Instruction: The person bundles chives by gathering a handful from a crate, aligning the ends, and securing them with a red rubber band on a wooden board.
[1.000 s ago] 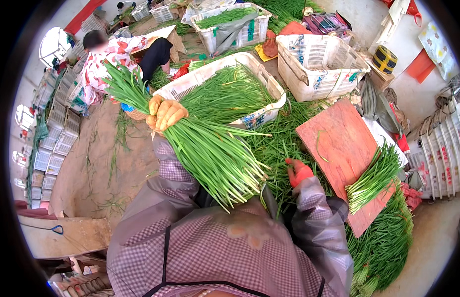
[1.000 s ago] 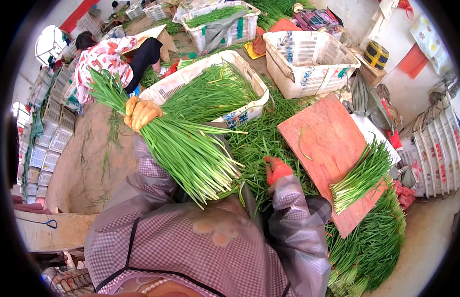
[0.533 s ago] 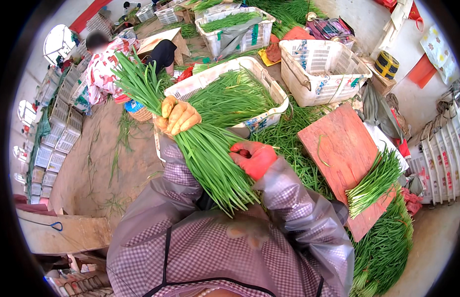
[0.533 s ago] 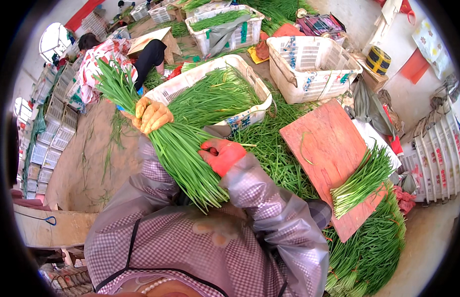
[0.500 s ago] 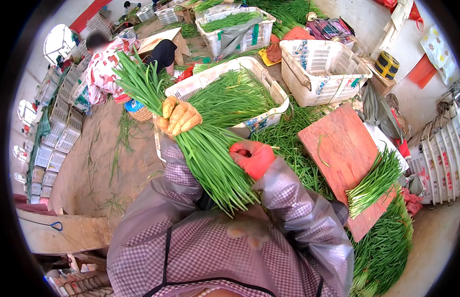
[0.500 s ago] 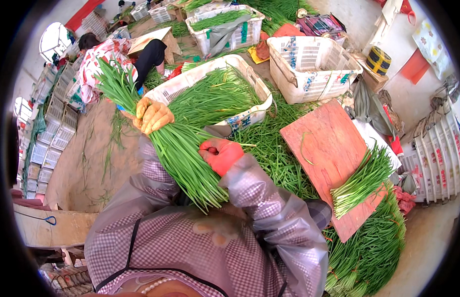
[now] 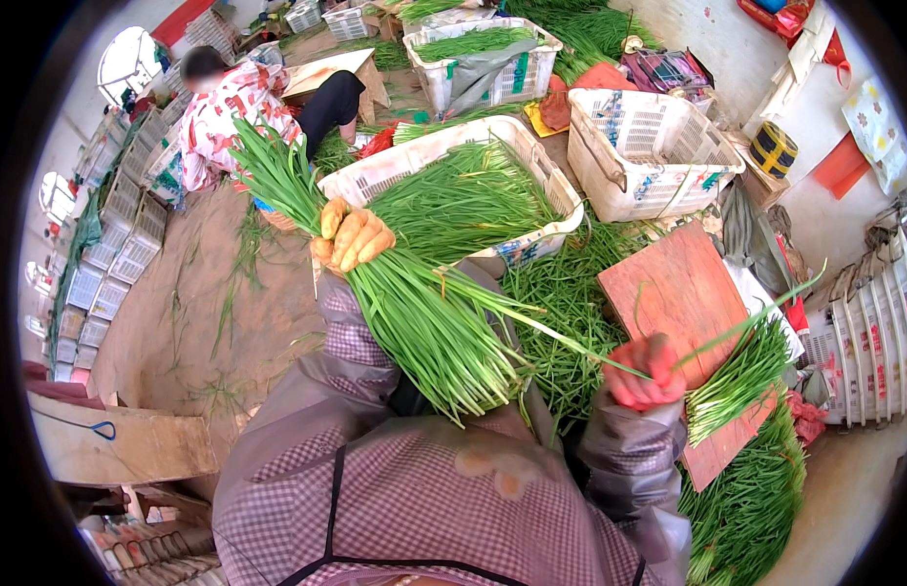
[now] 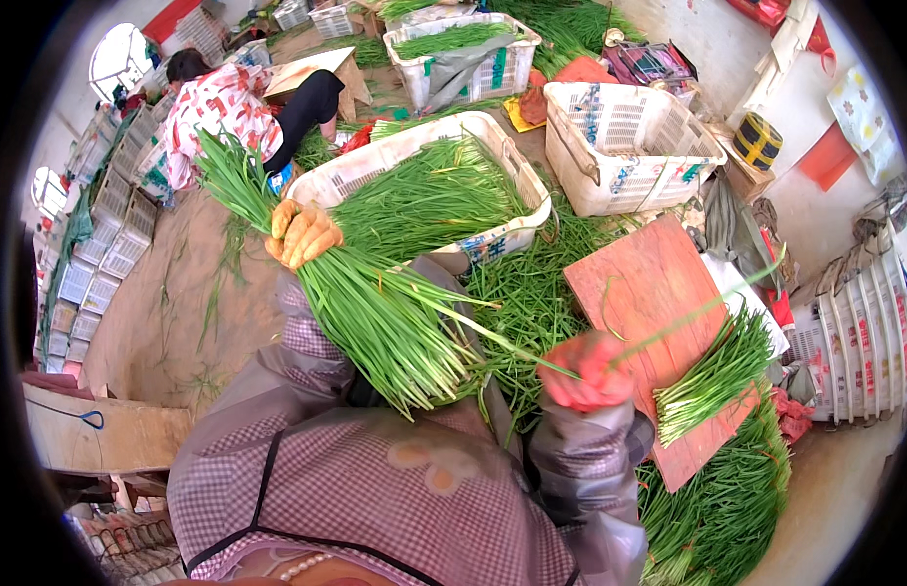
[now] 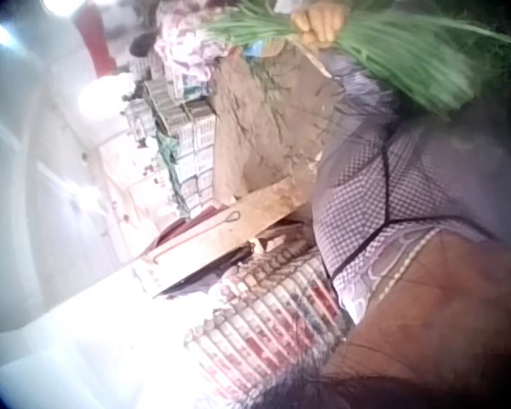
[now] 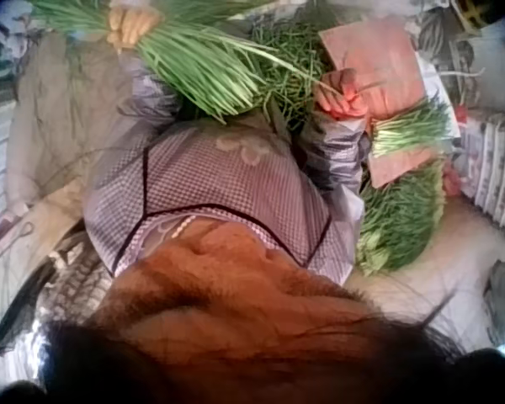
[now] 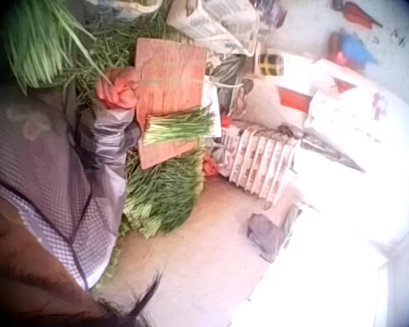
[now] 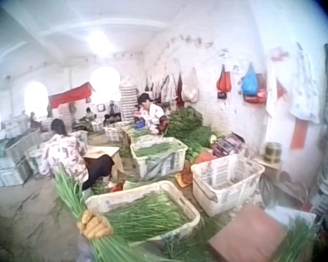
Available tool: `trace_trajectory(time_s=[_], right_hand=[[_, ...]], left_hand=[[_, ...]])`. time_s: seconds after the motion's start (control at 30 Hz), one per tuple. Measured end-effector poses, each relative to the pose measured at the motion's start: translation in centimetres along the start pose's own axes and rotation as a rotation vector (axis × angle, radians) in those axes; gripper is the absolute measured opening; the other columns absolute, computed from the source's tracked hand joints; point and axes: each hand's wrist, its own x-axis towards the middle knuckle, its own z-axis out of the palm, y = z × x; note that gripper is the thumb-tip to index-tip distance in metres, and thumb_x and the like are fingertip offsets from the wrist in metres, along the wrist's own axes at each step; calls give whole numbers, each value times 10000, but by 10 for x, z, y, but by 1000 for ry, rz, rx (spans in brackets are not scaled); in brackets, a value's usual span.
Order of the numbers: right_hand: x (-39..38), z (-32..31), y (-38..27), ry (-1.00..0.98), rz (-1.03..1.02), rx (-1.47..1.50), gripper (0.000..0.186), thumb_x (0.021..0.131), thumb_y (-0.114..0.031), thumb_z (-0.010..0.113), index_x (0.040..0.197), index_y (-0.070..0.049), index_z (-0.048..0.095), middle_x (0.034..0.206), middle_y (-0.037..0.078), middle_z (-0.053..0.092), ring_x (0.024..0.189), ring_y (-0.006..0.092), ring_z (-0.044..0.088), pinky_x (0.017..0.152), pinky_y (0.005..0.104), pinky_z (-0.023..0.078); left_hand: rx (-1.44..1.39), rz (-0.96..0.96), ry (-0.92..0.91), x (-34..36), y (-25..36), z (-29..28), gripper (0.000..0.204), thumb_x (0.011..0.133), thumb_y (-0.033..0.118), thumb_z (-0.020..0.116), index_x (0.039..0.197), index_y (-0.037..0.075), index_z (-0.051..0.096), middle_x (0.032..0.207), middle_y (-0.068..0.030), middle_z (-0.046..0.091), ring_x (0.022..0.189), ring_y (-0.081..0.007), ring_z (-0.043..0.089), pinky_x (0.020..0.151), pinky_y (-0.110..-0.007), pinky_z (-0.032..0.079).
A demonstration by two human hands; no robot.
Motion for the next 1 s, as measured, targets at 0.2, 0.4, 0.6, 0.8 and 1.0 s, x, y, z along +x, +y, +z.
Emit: trace_trajectory(time_s=[0.2,0.4,0.6,0.8,1.0], right_hand=[[-56,-14,-43,-120,23,-215,69,808,-102,596,774,-44,585,515,12,594,396,106,537,443,285,495],[-115,-41,-63,-196,-147,-77,191,836,-85,581,991,25,592,584,20,609,422,113,545,472,292,506],[-39,-2,-11,665,912,-1239,284,910,-258,600,1093,-59,687,736,52,656,550,84,550,498,224,438],[31,-36,83,370,896,-1245,317,889,-308,640,1086,-64,688,809,60,687,618,94,604,560,252,482],[25,-54,89,527,470,-618,175,905,-180,614,939,-29,695,945,65,663,880,124,597,818,285,471]], left_hand=[[15,56,58,-12,10,6,142,884,161,645,969,104,546,660,54,598,575,-42,575,674,-233,463],[-10,126,20,-11,8,1,163,873,131,636,995,85,539,688,21,614,619,-66,605,705,-243,478],[-68,46,-163,7,4,6,190,854,108,631,1000,78,514,759,-21,639,689,-101,639,756,-255,493],[-157,-87,-398,29,-2,-14,233,820,87,641,1004,71,499,819,-61,661,769,-133,669,809,-275,504],[-88,37,-109,8,-3,-3,196,821,111,632,977,75,518,781,-24,648,755,-107,650,818,-275,481]])
